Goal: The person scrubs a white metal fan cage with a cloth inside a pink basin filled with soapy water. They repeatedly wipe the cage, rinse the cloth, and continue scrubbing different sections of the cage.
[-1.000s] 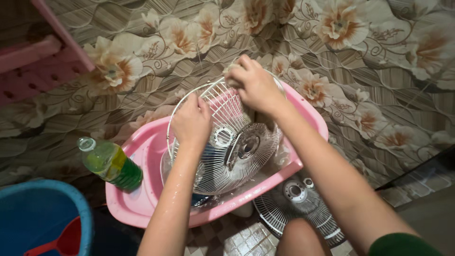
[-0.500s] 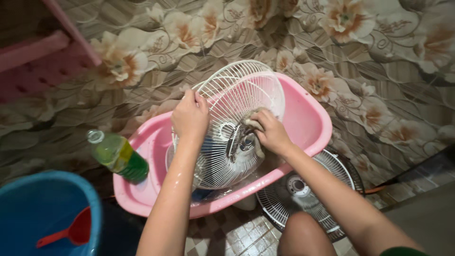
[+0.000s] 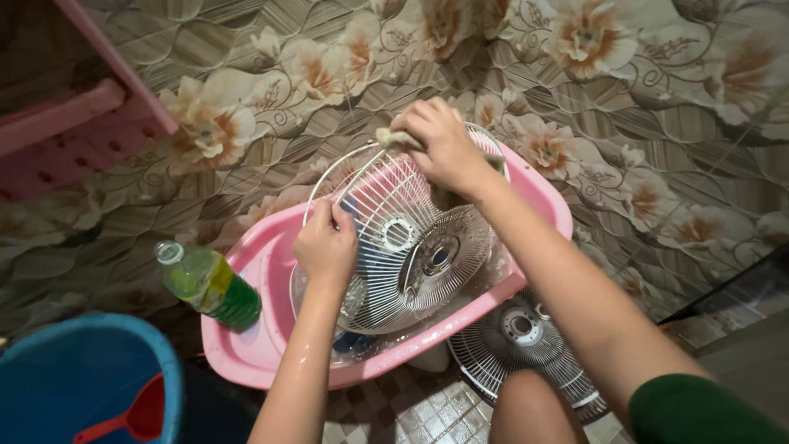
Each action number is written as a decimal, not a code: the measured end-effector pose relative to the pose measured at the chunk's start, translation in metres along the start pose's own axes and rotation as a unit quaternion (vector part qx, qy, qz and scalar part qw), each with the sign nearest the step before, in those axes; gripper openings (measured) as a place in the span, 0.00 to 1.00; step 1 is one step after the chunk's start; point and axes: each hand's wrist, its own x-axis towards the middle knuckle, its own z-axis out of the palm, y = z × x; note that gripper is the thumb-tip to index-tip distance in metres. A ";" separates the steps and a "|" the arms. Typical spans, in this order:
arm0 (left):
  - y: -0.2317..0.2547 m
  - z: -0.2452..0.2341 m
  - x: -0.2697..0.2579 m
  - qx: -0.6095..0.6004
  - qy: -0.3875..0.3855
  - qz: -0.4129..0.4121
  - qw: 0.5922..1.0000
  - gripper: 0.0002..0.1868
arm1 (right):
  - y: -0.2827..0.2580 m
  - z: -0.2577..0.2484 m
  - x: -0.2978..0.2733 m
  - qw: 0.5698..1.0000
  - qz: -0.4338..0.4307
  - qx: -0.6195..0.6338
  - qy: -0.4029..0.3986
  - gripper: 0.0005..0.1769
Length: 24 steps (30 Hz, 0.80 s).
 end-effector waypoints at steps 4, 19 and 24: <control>0.000 -0.007 -0.005 -0.021 0.002 0.013 1.000 0.09 | 0.019 -0.036 -0.010 0.977 0.088 0.183 -0.058 0.13; 0.039 0.011 0.046 0.055 -0.045 -0.011 0.997 0.15 | 0.017 -0.026 -0.021 0.940 0.111 0.319 -0.040 0.14; 0.034 0.011 0.045 0.065 -0.062 -0.006 0.996 0.13 | 0.016 -0.038 -0.028 0.989 0.099 0.088 -0.068 0.13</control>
